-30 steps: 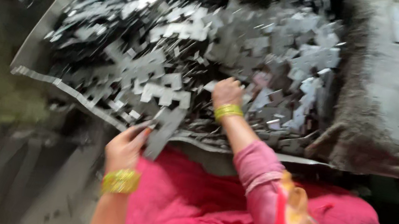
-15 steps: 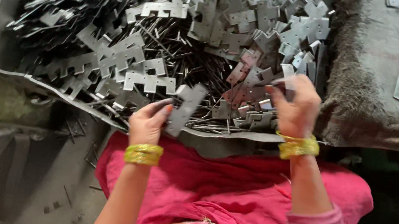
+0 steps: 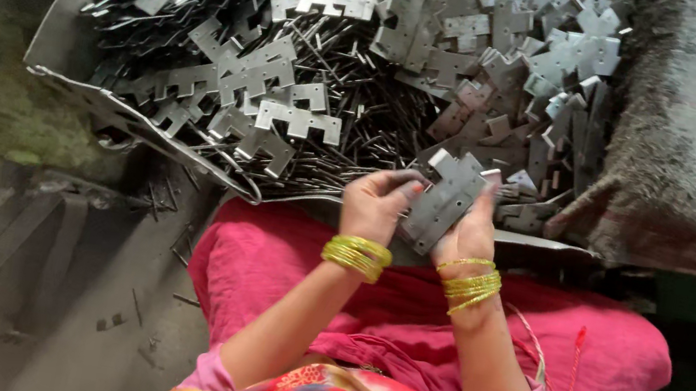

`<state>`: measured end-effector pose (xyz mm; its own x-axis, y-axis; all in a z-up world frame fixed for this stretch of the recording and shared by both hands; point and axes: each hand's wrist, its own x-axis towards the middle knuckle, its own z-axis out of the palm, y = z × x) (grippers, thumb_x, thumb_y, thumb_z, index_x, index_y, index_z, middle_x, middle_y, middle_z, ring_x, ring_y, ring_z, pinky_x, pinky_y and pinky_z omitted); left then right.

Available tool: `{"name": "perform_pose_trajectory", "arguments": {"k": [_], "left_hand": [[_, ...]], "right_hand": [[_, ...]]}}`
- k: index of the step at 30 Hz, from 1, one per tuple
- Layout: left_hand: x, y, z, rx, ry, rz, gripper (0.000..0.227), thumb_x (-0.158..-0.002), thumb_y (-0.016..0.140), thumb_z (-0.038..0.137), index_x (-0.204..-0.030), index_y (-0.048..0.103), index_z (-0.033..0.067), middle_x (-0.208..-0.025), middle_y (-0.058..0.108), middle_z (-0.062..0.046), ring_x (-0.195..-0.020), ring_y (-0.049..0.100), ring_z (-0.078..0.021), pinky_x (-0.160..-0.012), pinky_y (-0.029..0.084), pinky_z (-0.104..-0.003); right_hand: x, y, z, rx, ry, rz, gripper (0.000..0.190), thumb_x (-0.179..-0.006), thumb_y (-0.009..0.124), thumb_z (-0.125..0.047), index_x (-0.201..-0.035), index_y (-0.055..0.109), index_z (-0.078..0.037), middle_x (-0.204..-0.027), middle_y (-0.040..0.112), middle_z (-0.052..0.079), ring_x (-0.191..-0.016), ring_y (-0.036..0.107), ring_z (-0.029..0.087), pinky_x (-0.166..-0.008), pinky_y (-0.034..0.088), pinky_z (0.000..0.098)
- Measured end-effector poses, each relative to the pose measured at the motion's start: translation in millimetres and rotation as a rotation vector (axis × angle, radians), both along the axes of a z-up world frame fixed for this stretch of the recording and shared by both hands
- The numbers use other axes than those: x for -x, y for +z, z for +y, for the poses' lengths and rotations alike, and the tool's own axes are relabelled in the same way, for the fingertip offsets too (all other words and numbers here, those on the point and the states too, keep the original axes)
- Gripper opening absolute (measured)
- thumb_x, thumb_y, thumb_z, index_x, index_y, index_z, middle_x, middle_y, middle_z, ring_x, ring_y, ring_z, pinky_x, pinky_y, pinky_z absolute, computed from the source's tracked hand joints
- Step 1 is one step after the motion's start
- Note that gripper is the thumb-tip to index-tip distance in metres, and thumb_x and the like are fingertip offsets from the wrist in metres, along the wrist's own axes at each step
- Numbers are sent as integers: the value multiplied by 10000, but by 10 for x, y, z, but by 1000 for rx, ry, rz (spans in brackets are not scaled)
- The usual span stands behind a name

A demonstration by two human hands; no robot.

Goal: The person sits on the floor and repeatedly picks up small metal brackets and pins from a large bin. They insert the pins into the brackets by hand and place the assembled units onto a nearby surface. The process is continuous and repetitive throughout the clip.

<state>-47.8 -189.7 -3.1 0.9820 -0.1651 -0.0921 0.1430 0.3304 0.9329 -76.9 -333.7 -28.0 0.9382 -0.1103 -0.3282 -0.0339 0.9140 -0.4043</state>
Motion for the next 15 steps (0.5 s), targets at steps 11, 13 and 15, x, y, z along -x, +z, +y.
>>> {"name": "perform_pose_trajectory", "arguments": {"k": [11,13,15], "left_hand": [[-109,134,709,-312,-179,-25,301,-876,781,203,-1115,738,25,-953,768,-86,-833,679,-210,-772,537,-388],[-247,261,995,-869,-203,-350,311,-840,769,248,-1100,752,78,-944,762,-104,-850,736,-287,-763,566,-395],[-373,353,1074,-942,-386,-488,304,-826,769,243,-1086,765,84,-938,765,-129,-857,724,-315,-761,553,-407]], "right_hand": [[-284,416,527,830,-25,-211,482,-979,721,-154,-1366,535,66,-1327,647,220,-1059,613,301,-899,503,461],[-339,611,353,1559,-218,-502,558,-892,733,-118,-1343,497,111,-1279,608,271,-1109,592,358,-902,471,520],[-364,717,228,1866,371,-453,428,-789,803,-170,-1168,681,-13,-1018,709,179,-916,655,271,-802,526,456]]}}
